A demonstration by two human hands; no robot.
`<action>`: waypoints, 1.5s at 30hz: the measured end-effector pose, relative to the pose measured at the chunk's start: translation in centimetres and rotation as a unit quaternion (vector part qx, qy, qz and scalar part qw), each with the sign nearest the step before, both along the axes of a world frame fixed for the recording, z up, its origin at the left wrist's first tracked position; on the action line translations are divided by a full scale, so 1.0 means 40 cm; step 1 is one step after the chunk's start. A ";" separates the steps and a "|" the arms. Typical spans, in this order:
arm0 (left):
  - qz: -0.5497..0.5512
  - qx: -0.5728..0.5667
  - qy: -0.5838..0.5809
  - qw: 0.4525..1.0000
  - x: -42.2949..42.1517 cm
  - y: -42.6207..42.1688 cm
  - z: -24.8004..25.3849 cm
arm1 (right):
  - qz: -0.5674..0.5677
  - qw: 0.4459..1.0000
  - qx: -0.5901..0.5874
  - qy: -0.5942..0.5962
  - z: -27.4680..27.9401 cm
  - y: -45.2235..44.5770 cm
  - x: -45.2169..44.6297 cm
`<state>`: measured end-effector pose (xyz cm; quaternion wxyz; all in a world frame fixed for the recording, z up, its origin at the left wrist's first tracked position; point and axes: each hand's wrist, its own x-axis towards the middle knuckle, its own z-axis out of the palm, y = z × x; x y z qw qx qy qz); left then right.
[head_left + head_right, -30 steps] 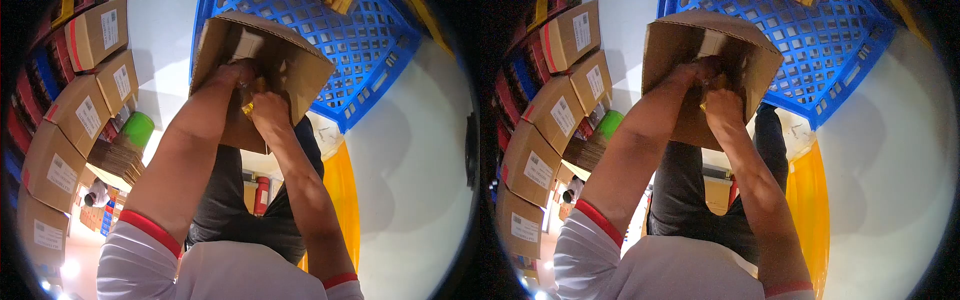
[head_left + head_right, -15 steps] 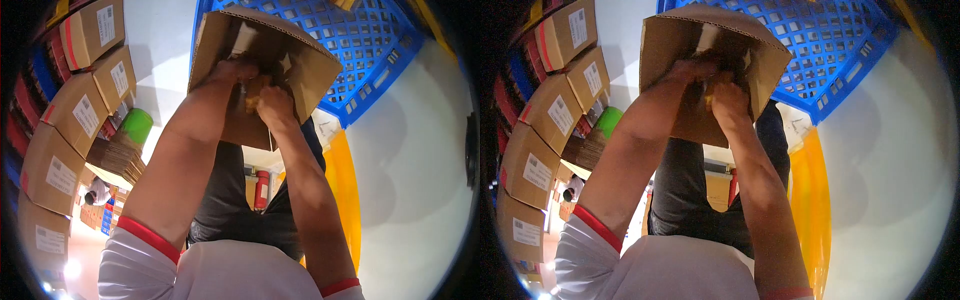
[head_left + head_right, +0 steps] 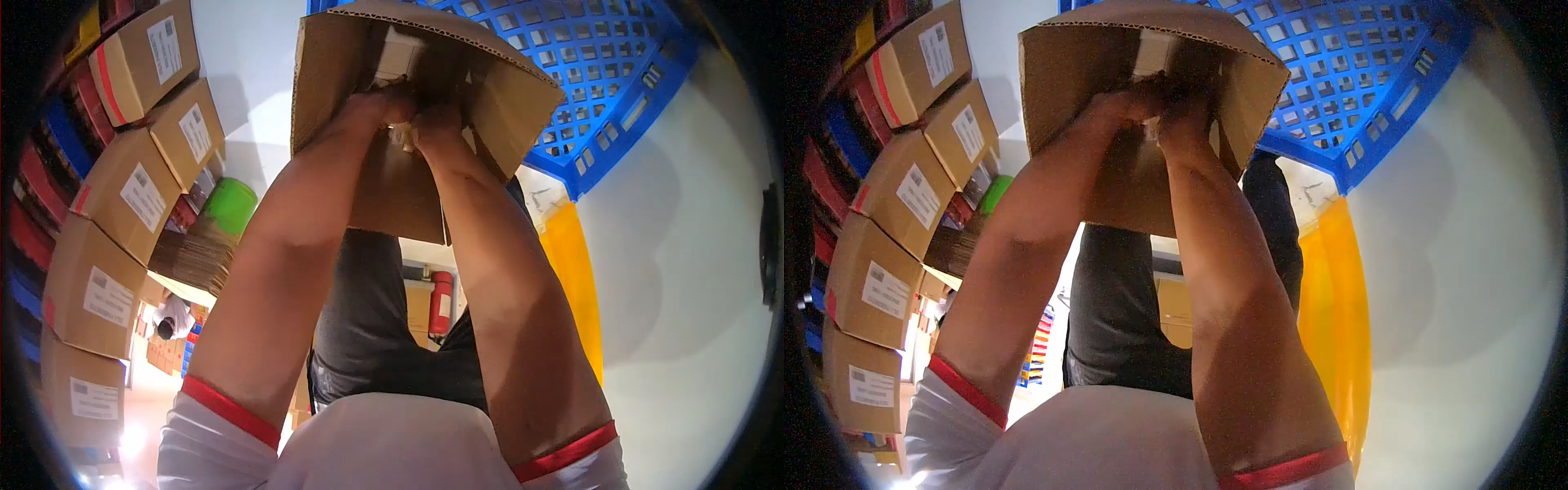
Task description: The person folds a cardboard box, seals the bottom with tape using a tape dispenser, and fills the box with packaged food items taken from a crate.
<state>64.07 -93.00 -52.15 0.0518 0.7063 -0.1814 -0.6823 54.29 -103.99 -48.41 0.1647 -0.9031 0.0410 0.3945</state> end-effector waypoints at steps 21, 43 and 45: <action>-0.240 -0.110 0.061 0.963 -0.030 -0.149 0.083 | -0.562 0.793 0.227 -0.067 0.453 -0.205 -0.037; 0.205 -0.303 -0.311 0.877 0.577 -0.611 0.318 | -0.584 0.764 0.246 -0.119 -0.157 -0.751 0.051; 0.142 -0.241 -0.311 0.908 0.608 -0.680 0.153 | -0.587 0.765 0.241 -0.114 -0.237 -0.809 0.124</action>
